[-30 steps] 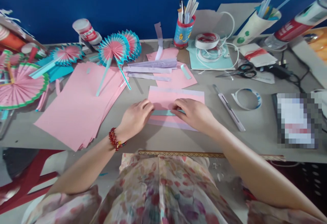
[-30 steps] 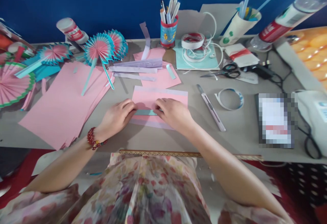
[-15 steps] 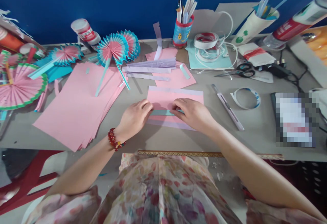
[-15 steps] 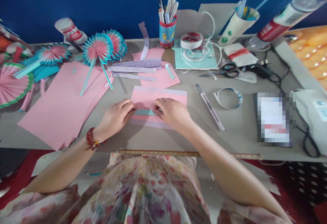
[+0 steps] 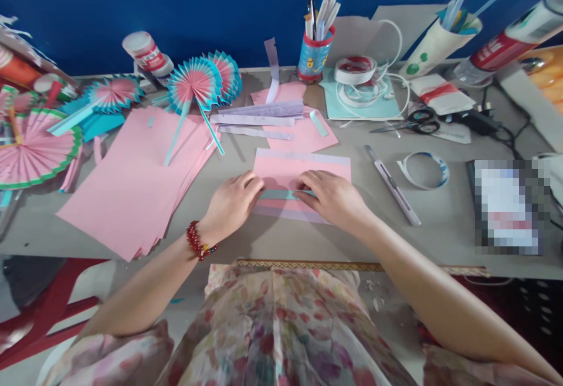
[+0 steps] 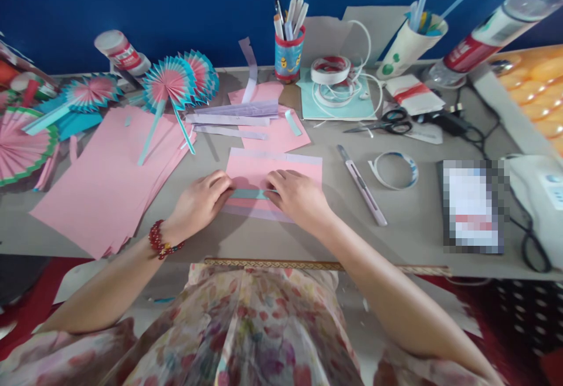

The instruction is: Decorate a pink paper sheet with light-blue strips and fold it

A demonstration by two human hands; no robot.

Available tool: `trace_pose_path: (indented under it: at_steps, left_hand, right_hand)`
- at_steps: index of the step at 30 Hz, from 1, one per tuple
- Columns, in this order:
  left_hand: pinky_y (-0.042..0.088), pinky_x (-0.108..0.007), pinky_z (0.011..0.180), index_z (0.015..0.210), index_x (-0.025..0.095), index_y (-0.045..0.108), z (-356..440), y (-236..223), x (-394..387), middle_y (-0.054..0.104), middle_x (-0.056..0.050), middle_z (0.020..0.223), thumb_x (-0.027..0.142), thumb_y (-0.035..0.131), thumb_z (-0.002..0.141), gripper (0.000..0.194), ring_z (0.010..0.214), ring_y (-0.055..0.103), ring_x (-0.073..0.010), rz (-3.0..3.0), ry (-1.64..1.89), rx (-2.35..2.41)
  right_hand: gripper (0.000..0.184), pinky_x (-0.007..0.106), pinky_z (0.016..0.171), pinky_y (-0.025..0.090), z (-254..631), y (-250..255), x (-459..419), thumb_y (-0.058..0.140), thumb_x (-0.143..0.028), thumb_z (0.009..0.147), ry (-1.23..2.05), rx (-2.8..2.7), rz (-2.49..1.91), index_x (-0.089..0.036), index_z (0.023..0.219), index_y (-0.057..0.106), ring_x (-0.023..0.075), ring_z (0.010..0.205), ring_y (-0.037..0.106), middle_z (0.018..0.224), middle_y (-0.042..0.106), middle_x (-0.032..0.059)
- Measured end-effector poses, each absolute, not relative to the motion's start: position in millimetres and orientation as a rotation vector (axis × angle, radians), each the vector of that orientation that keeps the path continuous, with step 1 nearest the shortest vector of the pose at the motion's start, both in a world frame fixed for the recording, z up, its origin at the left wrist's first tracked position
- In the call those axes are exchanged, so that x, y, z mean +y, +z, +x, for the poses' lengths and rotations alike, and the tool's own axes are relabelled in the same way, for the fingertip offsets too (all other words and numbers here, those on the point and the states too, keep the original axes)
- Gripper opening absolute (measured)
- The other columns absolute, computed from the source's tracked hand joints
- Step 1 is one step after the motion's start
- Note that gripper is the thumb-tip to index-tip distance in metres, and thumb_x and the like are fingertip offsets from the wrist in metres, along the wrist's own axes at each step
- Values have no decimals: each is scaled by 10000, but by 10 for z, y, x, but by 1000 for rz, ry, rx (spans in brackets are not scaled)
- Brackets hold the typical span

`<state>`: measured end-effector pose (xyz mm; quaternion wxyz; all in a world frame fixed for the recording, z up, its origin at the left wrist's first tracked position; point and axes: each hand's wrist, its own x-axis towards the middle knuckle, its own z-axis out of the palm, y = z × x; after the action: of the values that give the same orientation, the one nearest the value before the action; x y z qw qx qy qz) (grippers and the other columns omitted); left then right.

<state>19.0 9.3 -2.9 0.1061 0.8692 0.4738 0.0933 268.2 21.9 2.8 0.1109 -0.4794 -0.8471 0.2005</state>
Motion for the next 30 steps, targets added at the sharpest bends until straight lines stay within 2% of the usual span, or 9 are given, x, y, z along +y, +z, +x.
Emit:
trace_pose_path:
  at_steps: [6, 10, 12, 16, 22, 30]
  left_hand:
    - [450, -308, 744, 1026, 183, 575, 207, -7, 66, 613, -52, 993, 161, 426, 1017, 150, 830, 598, -190, 2578, 270, 1408]
    - [447, -365, 835, 1084, 189, 611, 263, 12, 28, 625, -93, 1098, 174, 425, 1018, 198, 985, 572, -241, 2731, 265, 1443]
    - [436, -385, 877, 1163, 205, 613, 303, 13, 20, 629, -94, 1148, 178, 407, 1029, 247, 1048, 551, -250, 2860, 250, 1295]
    - [445, -360, 902, 1235, 199, 602, 360, -7, 37, 640, -80, 1112, 172, 384, 1037, 295, 1013, 553, -221, 2979, 142, 942]
    - [462, -351, 851, 1198, 159, 619, 382, -3, 56, 623, -98, 1126, 166, 436, 1013, 260, 982, 539, -219, 3017, 53, 895]
    - [413, -373, 836, 1430, 229, 485, 468, 64, 71, 608, -88, 1154, 291, 393, 1059, 387, 1049, 512, -240, 3016, -16, 897]
  right_hand:
    - [107, 299, 766, 424, 2687, 9, 209, 538, -291, 978, 550, -2506, -1394, -197, 987, 591, 217, 926, 630, 987, 697, 67]
    - [111, 300, 769, 420, 2696, 10, 205, 527, -292, 985, 544, -2518, -1358, -196, 990, 583, 217, 915, 624, 974, 691, 68]
    - [109, 300, 769, 418, 2698, 12, 202, 531, -289, 983, 528, -2531, -1350, -193, 989, 581, 222, 915, 621, 960, 686, 70]
    - [146, 302, 757, 417, 2685, 9, 196, 522, -310, 991, 484, -2546, -1360, -179, 990, 588, 229, 905, 619, 939, 681, 80]
    - [103, 294, 744, 427, 2776, 7, 218, 572, -274, 955, 563, -2504, -1361, -190, 1004, 607, 215, 894, 644, 972, 709, 65]
    - [98, 288, 738, 444, 3153, 30, 197, 571, -260, 932, 627, -2418, -1382, -210, 992, 631, 209, 867, 670, 979, 736, 43]
